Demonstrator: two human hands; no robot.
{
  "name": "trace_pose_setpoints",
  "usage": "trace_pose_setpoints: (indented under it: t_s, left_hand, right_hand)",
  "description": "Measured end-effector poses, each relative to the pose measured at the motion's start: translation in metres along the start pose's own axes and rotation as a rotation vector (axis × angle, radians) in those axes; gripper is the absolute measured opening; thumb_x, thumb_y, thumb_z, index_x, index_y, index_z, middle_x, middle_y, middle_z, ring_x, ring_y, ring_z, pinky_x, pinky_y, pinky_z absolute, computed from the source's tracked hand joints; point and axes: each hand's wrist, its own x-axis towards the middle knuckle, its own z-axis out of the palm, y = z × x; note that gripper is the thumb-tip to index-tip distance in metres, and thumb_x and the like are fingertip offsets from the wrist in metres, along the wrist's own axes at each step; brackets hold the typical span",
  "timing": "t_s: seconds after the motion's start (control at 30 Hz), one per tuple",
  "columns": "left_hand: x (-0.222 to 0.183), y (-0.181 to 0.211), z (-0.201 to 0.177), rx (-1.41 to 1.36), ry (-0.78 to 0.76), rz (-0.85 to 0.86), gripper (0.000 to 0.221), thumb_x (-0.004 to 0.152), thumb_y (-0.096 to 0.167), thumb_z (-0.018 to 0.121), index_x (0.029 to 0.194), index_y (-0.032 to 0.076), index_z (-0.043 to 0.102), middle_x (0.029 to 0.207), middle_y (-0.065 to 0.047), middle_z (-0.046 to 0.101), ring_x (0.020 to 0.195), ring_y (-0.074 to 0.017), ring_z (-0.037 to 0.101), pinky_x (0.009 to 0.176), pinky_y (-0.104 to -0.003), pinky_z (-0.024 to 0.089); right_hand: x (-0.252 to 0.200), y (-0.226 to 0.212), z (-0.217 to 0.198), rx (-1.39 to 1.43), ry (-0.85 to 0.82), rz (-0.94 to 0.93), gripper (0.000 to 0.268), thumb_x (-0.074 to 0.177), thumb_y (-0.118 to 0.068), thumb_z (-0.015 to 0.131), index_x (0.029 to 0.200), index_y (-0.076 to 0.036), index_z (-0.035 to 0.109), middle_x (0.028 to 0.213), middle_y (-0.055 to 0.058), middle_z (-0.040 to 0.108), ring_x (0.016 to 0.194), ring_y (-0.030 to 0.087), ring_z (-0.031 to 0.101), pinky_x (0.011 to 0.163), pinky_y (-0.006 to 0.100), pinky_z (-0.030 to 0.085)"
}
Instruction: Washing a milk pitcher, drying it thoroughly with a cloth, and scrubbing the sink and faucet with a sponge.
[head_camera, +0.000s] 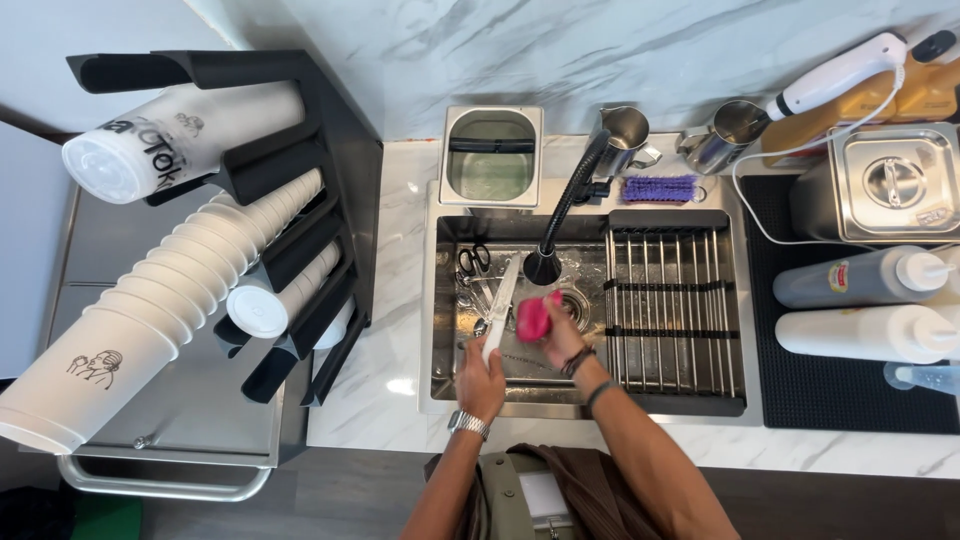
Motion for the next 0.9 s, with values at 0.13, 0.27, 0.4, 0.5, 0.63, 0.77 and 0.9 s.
trace_pose_setpoints:
  t_s: [0.13, 0.27, 0.4, 0.5, 0.63, 0.77, 0.9]
  left_hand:
    - [0.014, 0.003, 0.039, 0.038, -0.119, -0.05, 0.029, 0.098, 0.027, 0.047, 0.126, 0.018, 0.047, 0.116, -0.02, 0.066, 0.106, -0.0492, 0.067, 0.09, -0.059, 0.053]
    - [0.017, 0.031, 0.042, -0.031, -0.201, -0.012, 0.025, 0.095, 0.024, 0.046, 0.12, 0.019, 0.046, 0.116, -0.02, 0.064, 0.11, -0.0518, 0.064, 0.093, -0.061, 0.05]
    - [0.012, 0.029, 0.045, -0.263, -0.35, -0.141, 0.027, 0.098, 0.027, 0.054, 0.123, 0.019, 0.047, 0.073, -0.005, 0.07, 0.081, -0.0299, 0.074, 0.075, -0.043, 0.056]
    - [0.011, 0.026, 0.057, -0.78, -0.303, -0.552, 0.034, 0.095, 0.014, 0.067, 0.119, 0.002, 0.046, 0.081, -0.012, 0.072, 0.065, -0.0172, 0.073, 0.056, -0.026, 0.064]
    - [0.017, 0.018, 0.067, -0.795, -0.194, -0.578, 0.032, 0.092, 0.013, 0.071, 0.11, 0.001, 0.048, 0.076, -0.014, 0.071, 0.056, -0.0188, 0.072, 0.047, -0.028, 0.062]
    - [0.032, 0.012, 0.056, -0.523, -0.229, -0.529, 0.026, 0.086, 0.016, 0.072, 0.102, 0.005, 0.055, 0.063, -0.012, 0.072, 0.05, -0.0179, 0.072, 0.046, -0.029, 0.061]
    - [0.035, -0.014, 0.088, -0.318, -0.324, -0.417, 0.02, 0.085, 0.029, 0.073, 0.091, 0.012, 0.063, 0.073, -0.014, 0.076, 0.07, -0.0268, 0.077, 0.057, -0.037, 0.061]
  right_hand:
    - [-0.033, 0.024, -0.001, 0.009, -0.164, 0.149, 0.034, 0.098, -0.037, 0.07, 0.116, -0.014, 0.055, 0.109, 0.009, 0.055, 0.106, 0.032, 0.056, 0.102, 0.058, 0.045]
    - [0.02, 0.046, -0.027, 0.017, -0.114, 0.056, 0.025, 0.09, -0.02, 0.077, 0.107, -0.006, 0.064, 0.091, 0.01, 0.063, 0.087, 0.029, 0.064, 0.087, 0.049, 0.053]
    - [0.07, 0.063, -0.048, -0.002, -0.116, -0.012, 0.02, 0.085, -0.006, 0.081, 0.1, 0.0, 0.071, 0.078, 0.011, 0.069, 0.073, 0.027, 0.07, 0.075, 0.043, 0.059]
    - [0.084, 0.063, -0.04, -0.044, 0.106, -0.064, 0.044, 0.085, -0.016, 0.086, 0.114, 0.005, 0.06, 0.078, 0.016, 0.063, 0.064, 0.026, 0.061, 0.064, 0.047, 0.057]
    - [0.06, 0.049, -0.024, -0.385, 0.251, -0.088, 0.064, 0.086, -0.047, 0.079, 0.126, 0.002, 0.065, 0.107, 0.021, 0.069, 0.099, 0.028, 0.069, 0.084, 0.046, 0.057]
    - [0.034, 0.037, -0.013, -0.575, 0.296, -0.092, 0.061, 0.091, -0.051, 0.064, 0.123, 0.0, 0.068, 0.113, 0.022, 0.07, 0.109, 0.031, 0.067, 0.093, 0.047, 0.054]
    - [0.013, 0.035, -0.015, -0.726, 0.317, -0.082, 0.062, 0.095, -0.054, 0.053, 0.122, -0.001, 0.07, 0.118, 0.023, 0.071, 0.117, 0.034, 0.065, 0.099, 0.047, 0.052]
